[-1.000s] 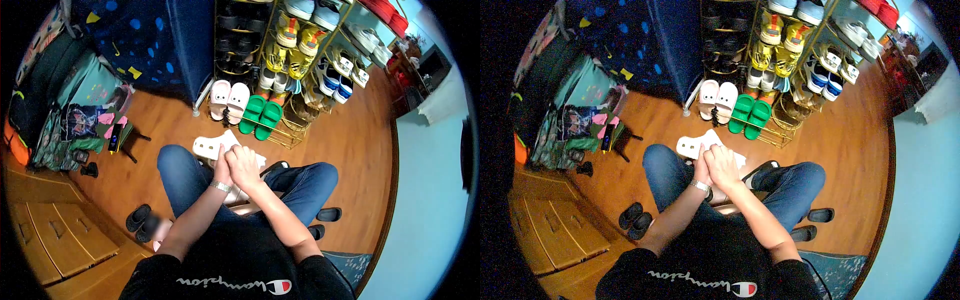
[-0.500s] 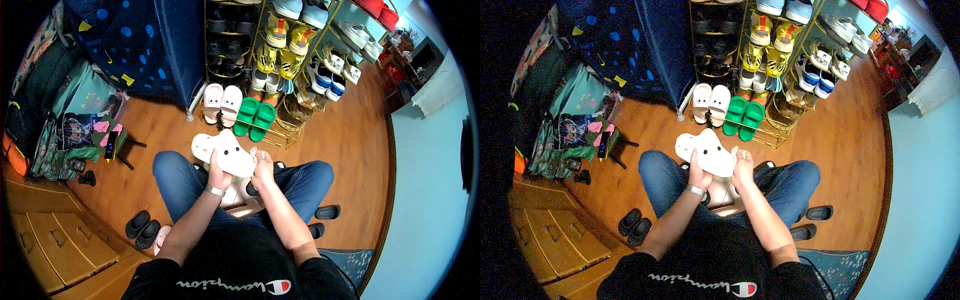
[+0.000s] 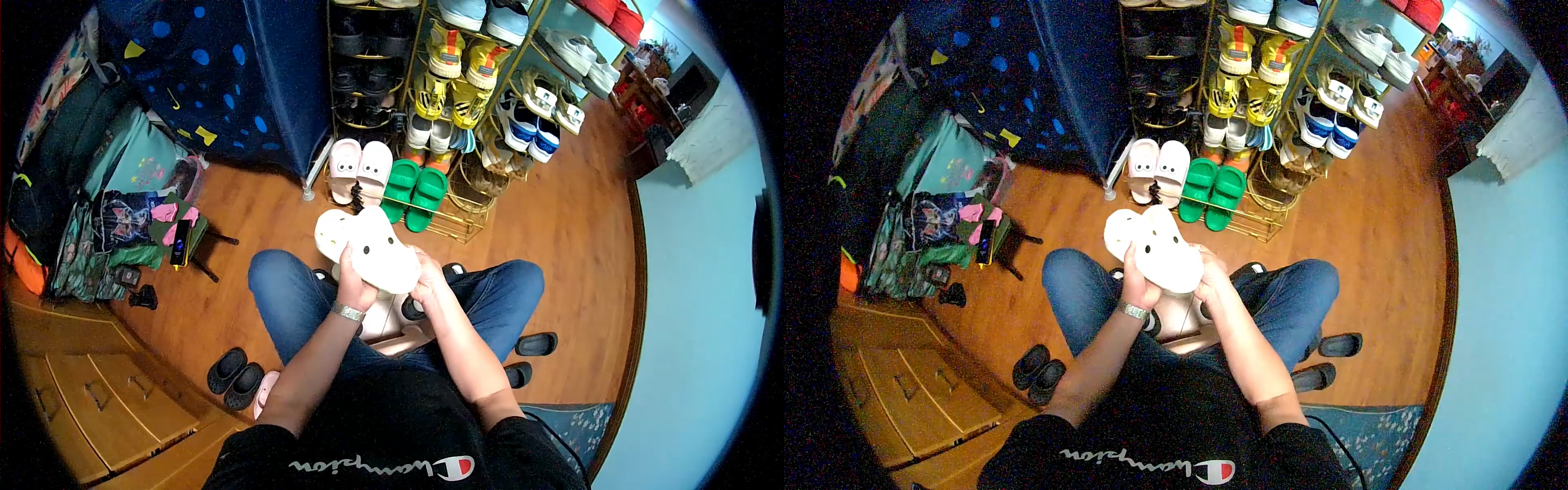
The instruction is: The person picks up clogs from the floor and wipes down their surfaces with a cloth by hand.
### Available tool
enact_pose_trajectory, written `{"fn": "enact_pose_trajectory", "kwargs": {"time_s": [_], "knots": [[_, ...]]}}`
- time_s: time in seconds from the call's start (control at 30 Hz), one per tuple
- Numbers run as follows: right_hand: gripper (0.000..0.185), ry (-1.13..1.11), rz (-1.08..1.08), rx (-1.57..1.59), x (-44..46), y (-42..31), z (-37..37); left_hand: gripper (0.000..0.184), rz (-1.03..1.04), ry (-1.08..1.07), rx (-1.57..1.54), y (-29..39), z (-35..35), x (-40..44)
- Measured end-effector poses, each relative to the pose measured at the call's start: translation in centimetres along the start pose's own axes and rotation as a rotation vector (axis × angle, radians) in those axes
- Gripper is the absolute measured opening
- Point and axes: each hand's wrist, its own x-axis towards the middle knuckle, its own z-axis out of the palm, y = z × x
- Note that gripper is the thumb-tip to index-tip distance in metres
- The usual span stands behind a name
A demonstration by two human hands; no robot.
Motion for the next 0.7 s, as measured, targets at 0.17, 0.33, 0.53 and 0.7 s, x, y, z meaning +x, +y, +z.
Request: {"fn": "enact_pose_trajectory", "kwargs": {"time_s": [0.17,0.33,0.53,0.7], "knots": [[0.025,0.149,-0.172,0.039,-2.1,1.6,2.0,0.05,0.045,0.111,0.052,0.1,1.1,0.2],[0.027,0.233,-1.043,-1.124,-5.9,3.8,3.9,0.042,0.188,0.326,0.064,-0.1,-0.4,1.2],[0.038,-0.206,-1.214,-1.676,-5.0,2.2,5.0,0.05,0.311,0.338,0.407,-2.3,-1.6,0.7],[0.036,-0.24,-1.232,-1.794,-5.7,1.1,6.0,0.056,0.351,0.383,0.321,-2.0,-2.3,1.7]]}}
